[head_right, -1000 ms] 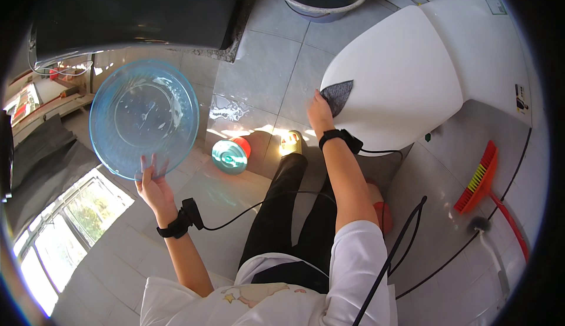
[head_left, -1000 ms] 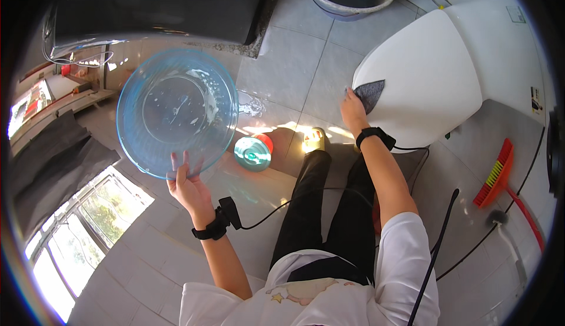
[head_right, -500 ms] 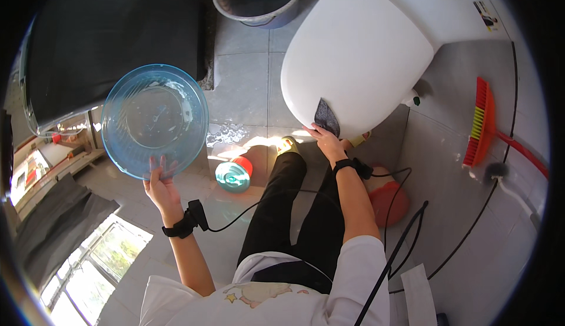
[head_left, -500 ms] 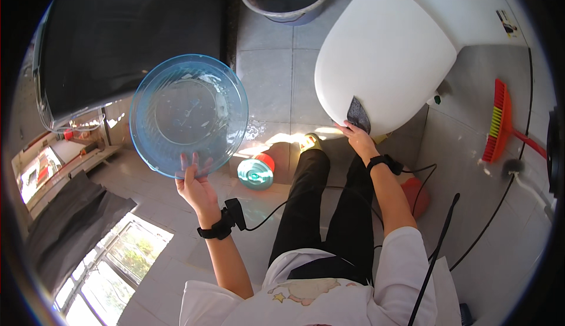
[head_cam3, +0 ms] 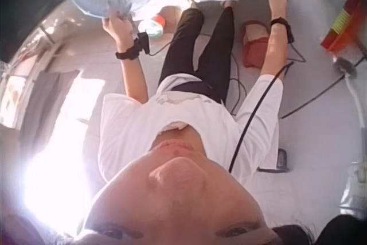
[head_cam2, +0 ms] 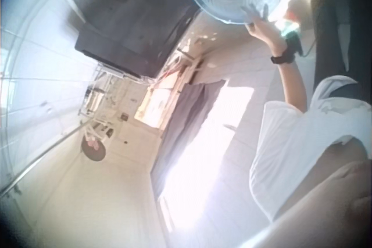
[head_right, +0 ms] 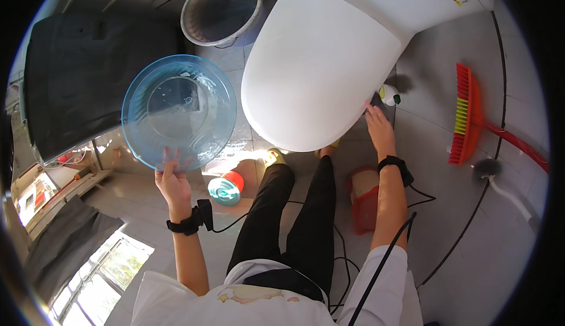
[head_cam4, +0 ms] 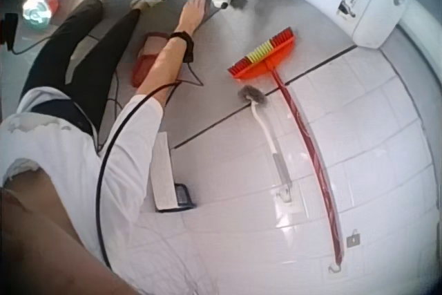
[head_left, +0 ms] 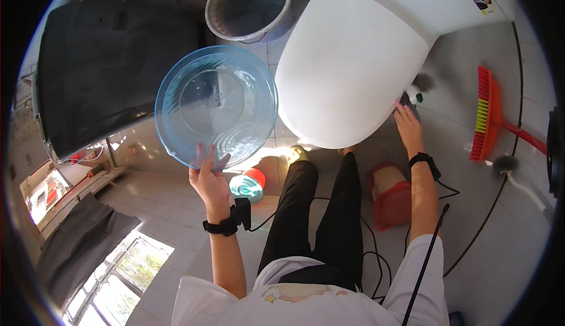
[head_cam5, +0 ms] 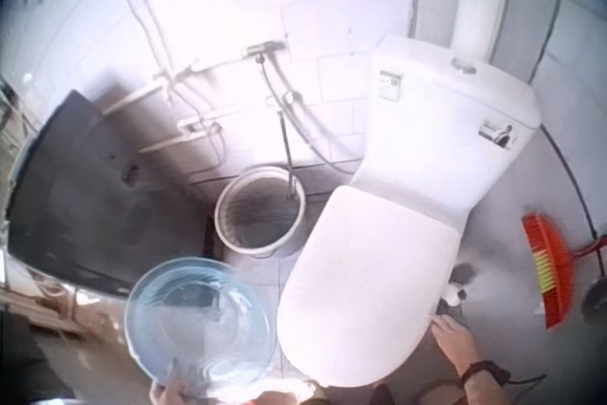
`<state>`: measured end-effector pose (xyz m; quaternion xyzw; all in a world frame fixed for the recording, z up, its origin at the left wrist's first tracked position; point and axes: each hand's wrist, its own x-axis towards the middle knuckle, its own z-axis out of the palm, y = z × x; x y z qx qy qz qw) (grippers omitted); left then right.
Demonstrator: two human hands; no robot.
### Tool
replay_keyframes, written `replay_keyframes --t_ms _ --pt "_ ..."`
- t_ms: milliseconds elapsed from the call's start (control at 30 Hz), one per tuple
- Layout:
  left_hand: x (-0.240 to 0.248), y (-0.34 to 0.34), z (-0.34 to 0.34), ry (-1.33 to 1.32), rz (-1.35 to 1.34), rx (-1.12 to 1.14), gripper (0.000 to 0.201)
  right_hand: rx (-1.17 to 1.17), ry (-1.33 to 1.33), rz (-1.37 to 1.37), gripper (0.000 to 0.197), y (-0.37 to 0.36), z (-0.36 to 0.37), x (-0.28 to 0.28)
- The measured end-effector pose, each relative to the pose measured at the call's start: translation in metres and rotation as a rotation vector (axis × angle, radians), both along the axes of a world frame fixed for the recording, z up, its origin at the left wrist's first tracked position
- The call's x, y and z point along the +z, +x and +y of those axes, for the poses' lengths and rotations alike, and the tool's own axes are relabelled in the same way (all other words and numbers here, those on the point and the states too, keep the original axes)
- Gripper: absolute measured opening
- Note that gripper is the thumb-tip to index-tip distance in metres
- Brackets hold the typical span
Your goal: The person wipes the toilet tank and lid with a cloth after applying soapy water from a bowl.
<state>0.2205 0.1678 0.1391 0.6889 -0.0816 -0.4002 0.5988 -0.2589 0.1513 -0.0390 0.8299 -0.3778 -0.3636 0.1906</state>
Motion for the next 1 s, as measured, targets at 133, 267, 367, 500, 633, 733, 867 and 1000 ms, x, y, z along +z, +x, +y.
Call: replay_keyframes --t_ms 133,267,367,500,633,733,867,1000 --pt "0.022 -0.025 -0.023 0.05 0.054 0.031 0.029 -0.264 -0.178 -0.287 0.03 -0.015 -0.094 0.072" --pt "0.052 -0.035 -0.049 0.085 0.132 0.051 0.035 -0.496 -0.381 -0.736 0.039 0.016 -0.183 0.133" --pt "0.077 -0.052 -0.082 0.131 0.184 0.059 0.039 -0.547 -0.299 -1.185 0.049 0.044 -0.238 0.152" --pt "0.108 -0.046 -0.121 0.122 0.23 0.077 0.037 -0.686 -0.322 -1.064 0.042 0.081 -0.28 0.155" --pt "0.113 -0.042 -0.147 0.132 0.196 0.105 0.035 -0.779 -0.452 -1.021 0.036 0.105 -0.333 0.15" --pt "0.097 -0.046 -0.135 0.143 0.174 0.111 0.037 -0.819 -0.363 -1.031 0.029 0.102 -0.354 0.124" --pt "0.096 -0.047 -0.143 0.161 0.156 0.155 0.039 -0.862 0.004 -1.117 0.041 0.134 -0.407 0.118" --pt "0.092 -0.044 -0.14 0.163 0.147 0.208 0.04 -0.954 0.338 -1.224 0.041 0.208 -0.448 0.119"
